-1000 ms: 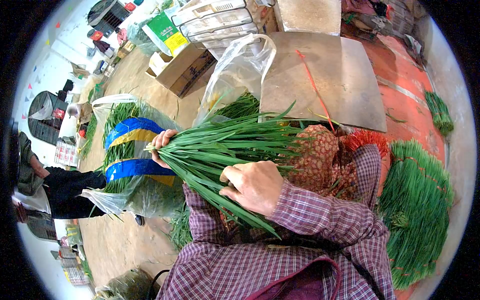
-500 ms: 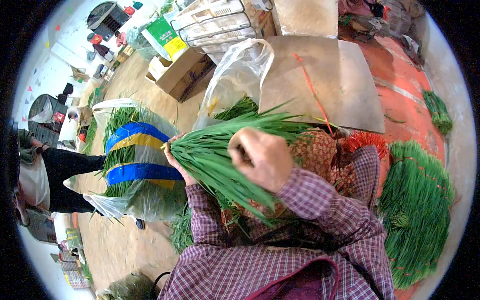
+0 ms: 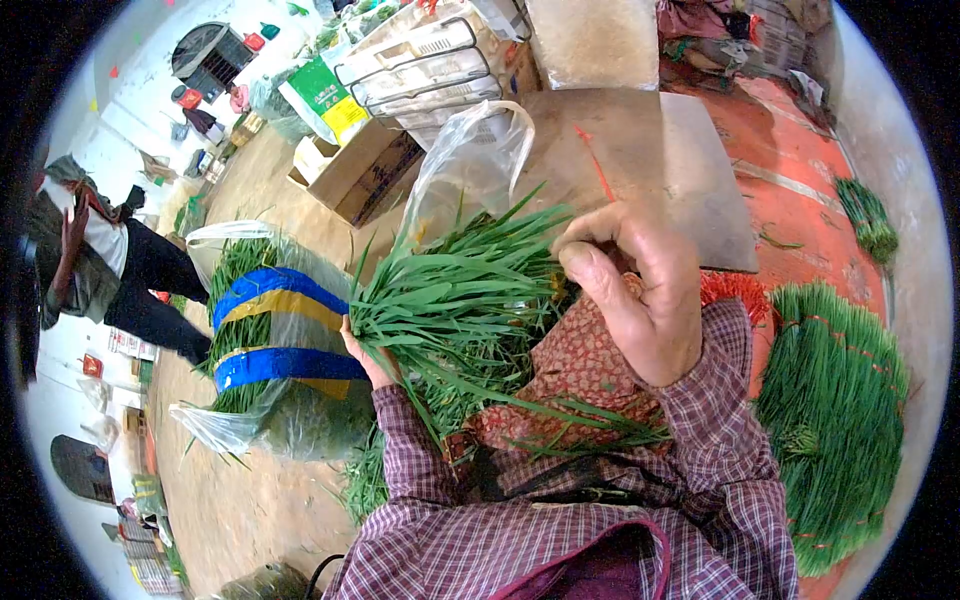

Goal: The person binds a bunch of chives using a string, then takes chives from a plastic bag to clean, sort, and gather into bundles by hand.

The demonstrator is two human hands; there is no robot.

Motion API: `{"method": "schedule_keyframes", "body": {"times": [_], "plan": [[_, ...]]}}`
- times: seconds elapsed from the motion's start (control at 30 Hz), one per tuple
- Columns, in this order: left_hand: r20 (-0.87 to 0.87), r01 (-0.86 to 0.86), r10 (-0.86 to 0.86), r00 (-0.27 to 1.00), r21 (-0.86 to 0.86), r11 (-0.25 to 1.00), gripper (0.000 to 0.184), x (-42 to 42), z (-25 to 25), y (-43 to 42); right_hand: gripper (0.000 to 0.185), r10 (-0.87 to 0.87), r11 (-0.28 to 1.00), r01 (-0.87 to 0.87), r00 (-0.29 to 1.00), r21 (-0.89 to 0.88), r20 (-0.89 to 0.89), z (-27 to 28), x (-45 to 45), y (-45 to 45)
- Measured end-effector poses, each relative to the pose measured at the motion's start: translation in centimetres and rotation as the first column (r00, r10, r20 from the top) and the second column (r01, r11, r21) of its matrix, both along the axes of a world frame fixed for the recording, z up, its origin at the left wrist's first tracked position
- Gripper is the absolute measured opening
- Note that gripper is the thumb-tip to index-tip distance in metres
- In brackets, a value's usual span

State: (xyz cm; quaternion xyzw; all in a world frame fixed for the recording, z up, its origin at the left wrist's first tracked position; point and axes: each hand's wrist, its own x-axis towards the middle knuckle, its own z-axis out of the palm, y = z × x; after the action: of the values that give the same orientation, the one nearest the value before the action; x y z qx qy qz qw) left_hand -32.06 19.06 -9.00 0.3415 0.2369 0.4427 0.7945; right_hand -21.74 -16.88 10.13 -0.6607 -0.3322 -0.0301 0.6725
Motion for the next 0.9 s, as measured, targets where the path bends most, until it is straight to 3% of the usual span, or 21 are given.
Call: {"method": "schedule_keyframes", "body": {"times": [0.07,0.1,0.13,0.2,0.23,0.27,0.33,0.4,0.47,0.57,0.6,0.63,0.67,0.73,0.8,0.9], "plan": [[0.085,-0.014,0.018,0.996,-0.04,0.999,0.036,0.0,-0.1,0.5,0.021,0.023,0.994,-0.021,0.999,-0.104,0.025,0.3,-0.2,-0.3],[0.14,-0.025,0.042,0.989,-0.122,0.992,0.029,0.2,0.1,1.3,0.029,0.043,0.998,-0.042,0.999,-0.045,0.022,0.5,-0.5,0.1],[0.22,0.004,0.017,0.975,-0.094,0.996,0.023,0.1,1.0,1.6,0.037,0.062,0.998,-0.062,0.998,0.013,0.021,0.7,-0.8,0.5],[0.374,0.147,-0.122,0.919,-0.04,0.988,0.017,0.0,4.1,0.4,0.061,0.101,0.992,-0.069,0.941,-0.109,0.322,0.8,-0.5,1.8],[0.395,0.141,-0.114,0.912,-0.039,0.989,0.014,0.4,6.6,-1.5,0.074,0.12,0.984,-0.046,0.885,-0.171,0.45,0.8,-0.5,2.6],[0.454,0.134,-0.138,0.88,0.039,0.99,0.015,0.8,9.2,-3.9,0.088,0.138,0.967,0.008,0.828,-0.256,0.544,0.8,-1.0,3.9],[0.3,-0.022,-0.062,0.952,0.268,0.963,0.016,1.5,12.7,-6.8,0.11,0.226,0.964,-0.108,0.813,-0.243,0.536,-1.4,-1.2,7.8],[0.154,-0.067,-0.019,0.988,0.534,0.843,0.019,2.0,15.7,-9.7,0.121,0.251,0.935,-0.062,0.809,-0.348,0.531,-3.3,-1.4,11.1],[0.126,-0.085,-0.002,0.992,0.686,0.723,0.02,2.6,18.1,-12.2,0.12,0.217,0.925,-0.013,0.838,-0.381,0.5,-4.0,-1.0,12.9],[0.2,-0.112,-0.06,0.978,0.745,0.658,0.022,4.1,21.1,-14.5,0.114,0.127,0.969,0.001,0.854,-0.247,0.504,-3.4,1.4,12.7],[0.23,-0.096,-0.097,0.968,0.704,0.703,0.023,4.8,21.6,-15.0,0.113,0.081,0.983,0.018,0.851,-0.183,0.518,-3.1,2.3,12.4],[0.275,-0.089,-0.167,0.947,0.723,0.686,0.024,5.5,22.2,-15.6,0.103,0.019,0.998,0.022,0.825,-0.066,0.565,-2.5,3.1,11.7],[0.319,-0.084,-0.24,0.917,0.742,0.665,0.025,6.5,22.7,-16.2,0.103,0.014,0.997,0.031,0.822,-0.068,0.569,-1.9,4.2,11.0],[0.408,-0.048,-0.421,0.81,0.762,0.645,0.025,8.6,23.2,-17.0,0.087,-0.169,0.984,0.155,0.659,0.087,0.733,-0.6,6.6,9.1],[0.519,0.023,-0.523,0.676,0.695,0.719,0.031,11.1,24.0,-19.0,0.067,-0.3,0.946,0.265,0.498,0.187,0.814,1.6,8.5,5.9],[0.521,0.205,-0.634,0.572,0.658,0.725,0.032,15.1,23.8,-21.4,0.058,-0.291,0.855,0.505,0.283,0.116,0.914,3.7,12.0,1.0]]}}
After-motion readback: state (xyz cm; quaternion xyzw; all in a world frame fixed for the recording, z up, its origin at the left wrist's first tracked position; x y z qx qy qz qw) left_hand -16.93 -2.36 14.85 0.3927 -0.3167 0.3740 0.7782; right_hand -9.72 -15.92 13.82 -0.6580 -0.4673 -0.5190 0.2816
